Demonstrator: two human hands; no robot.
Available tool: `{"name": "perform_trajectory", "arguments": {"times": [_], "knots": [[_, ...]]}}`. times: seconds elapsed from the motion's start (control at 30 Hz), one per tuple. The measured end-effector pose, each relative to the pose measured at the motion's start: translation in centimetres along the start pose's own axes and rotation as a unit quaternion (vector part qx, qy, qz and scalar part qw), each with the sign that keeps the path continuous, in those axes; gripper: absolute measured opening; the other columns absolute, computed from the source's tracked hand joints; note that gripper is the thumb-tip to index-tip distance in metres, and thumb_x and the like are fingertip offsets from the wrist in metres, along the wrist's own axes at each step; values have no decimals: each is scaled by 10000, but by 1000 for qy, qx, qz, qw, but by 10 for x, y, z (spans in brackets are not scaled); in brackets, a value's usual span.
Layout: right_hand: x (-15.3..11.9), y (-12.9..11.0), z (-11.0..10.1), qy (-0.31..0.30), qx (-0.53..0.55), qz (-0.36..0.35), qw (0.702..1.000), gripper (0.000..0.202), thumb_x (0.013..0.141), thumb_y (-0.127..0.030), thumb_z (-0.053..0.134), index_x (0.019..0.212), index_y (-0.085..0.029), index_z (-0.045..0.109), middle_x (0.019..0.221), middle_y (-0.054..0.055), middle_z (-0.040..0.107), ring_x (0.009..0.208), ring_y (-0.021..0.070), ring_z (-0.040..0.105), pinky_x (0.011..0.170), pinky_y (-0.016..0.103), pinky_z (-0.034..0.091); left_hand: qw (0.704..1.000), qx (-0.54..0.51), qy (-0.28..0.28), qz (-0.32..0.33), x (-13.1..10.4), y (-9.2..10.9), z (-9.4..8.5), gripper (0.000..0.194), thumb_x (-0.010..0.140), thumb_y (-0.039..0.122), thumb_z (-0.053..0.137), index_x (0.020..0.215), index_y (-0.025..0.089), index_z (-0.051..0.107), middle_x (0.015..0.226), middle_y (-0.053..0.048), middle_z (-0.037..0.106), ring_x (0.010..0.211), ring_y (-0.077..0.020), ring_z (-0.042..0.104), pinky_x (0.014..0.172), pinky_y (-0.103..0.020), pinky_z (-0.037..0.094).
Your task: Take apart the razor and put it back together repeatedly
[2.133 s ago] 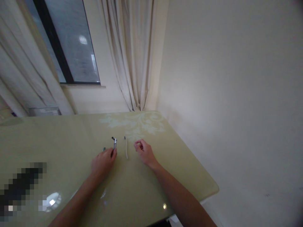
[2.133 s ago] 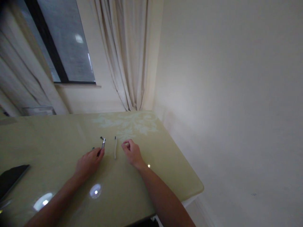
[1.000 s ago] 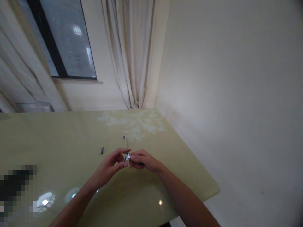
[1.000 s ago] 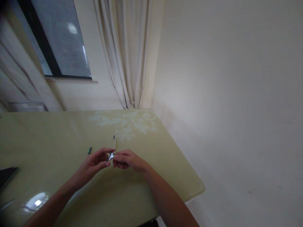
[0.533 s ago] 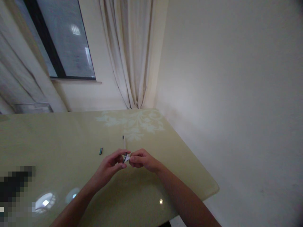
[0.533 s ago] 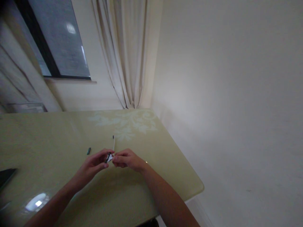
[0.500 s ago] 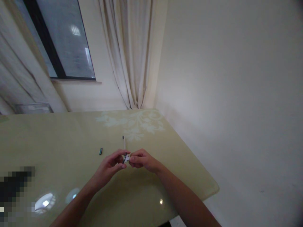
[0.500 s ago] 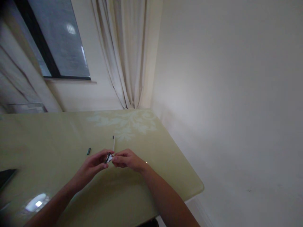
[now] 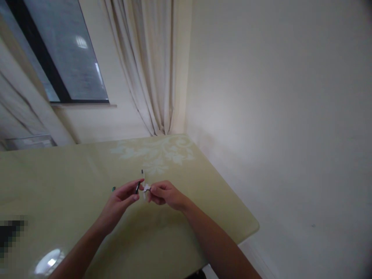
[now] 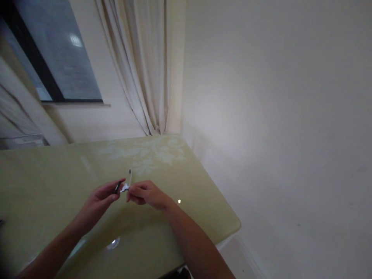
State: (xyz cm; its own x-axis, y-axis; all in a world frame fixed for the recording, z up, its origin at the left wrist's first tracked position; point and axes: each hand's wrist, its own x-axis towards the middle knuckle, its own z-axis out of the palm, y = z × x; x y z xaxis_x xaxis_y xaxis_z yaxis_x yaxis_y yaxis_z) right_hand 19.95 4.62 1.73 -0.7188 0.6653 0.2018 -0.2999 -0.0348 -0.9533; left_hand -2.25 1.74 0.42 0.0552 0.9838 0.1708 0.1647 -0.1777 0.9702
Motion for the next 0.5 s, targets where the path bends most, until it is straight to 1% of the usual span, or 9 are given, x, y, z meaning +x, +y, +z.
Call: {"name": "perform_trajectory", "arguments": {"times": [0.07,0.1,0.13,0.2,0.27,0.33,0.4,0.43,0.5], "knots": [[4,-1,-9,61,21,-15,998,560,868,-709,638,790,-154,656,533,-70,422,453,67,282,454,240,167,996,83,-2,10,15,4,11,573,775,529,765,1259,224,726,1050,-79,771,802,-208,689,728,-331,560],[5,-1,-15,105,33,-31,993,560,866,-715,634,787,-161,645,525,-72,423,441,65,275,442,236,160,991,135,-13,17,24,5,20,563,763,532,767,1228,214,738,986,-69,763,705,-186,655,667,-317,540],[7,-2,-21,154,48,-50,986,556,862,-719,632,785,-168,633,517,-77,417,429,62,266,431,232,151,982,182,-31,30,33,7,31,539,745,523,777,1182,207,756,940,-62,754,660,-176,626,645,-313,522],[7,-4,-37,246,71,-89,963,553,846,-728,639,780,-179,611,499,-93,387,400,54,232,407,228,128,965,249,-57,63,53,8,59,483,745,458,782,1158,209,766,944,-65,747,733,-195,633,720,-326,513],[6,-5,-52,318,77,-116,938,557,826,-735,653,778,-183,604,489,-104,369,380,47,208,390,224,117,948,299,-96,46,74,6,89,435,706,366,814,1113,217,783,964,-65,749,817,-215,640,788,-331,490],[2,-5,-66,368,74,-135,917,561,812,-738,666,780,-181,607,486,-106,372,373,44,212,379,219,126,947,301,-105,25,94,2,116,409,655,309,843,1050,208,800,943,-60,753,832,-220,650,785,-315,471],[-1,-5,-78,400,74,-145,902,565,807,-742,667,783,-181,606,484,-108,372,368,44,221,373,215,139,949,295,-109,-6,110,-4,135,389,660,316,832,1026,187,801,848,-47,747,769,-209,656,722,-292,457],[-3,-4,-82,411,76,-148,896,568,806,-746,663,783,-182,602,482,-110,368,366,44,223,371,214,145,951,289,-110,-20,117,-8,142,404,671,335,823,1045,183,796,804,-34,739,752,-205,658,697,-281,449],[-5,-3,-87,428,82,-151,887,569,807,-751,656,788,-186,593,481,-113,366,363,45,224,367,214,152,954,274,-109,-49,125,-15,149,460,687,367,812,1103,173,780,742,-16,722,736,-200,660,662,-265,430]]}}
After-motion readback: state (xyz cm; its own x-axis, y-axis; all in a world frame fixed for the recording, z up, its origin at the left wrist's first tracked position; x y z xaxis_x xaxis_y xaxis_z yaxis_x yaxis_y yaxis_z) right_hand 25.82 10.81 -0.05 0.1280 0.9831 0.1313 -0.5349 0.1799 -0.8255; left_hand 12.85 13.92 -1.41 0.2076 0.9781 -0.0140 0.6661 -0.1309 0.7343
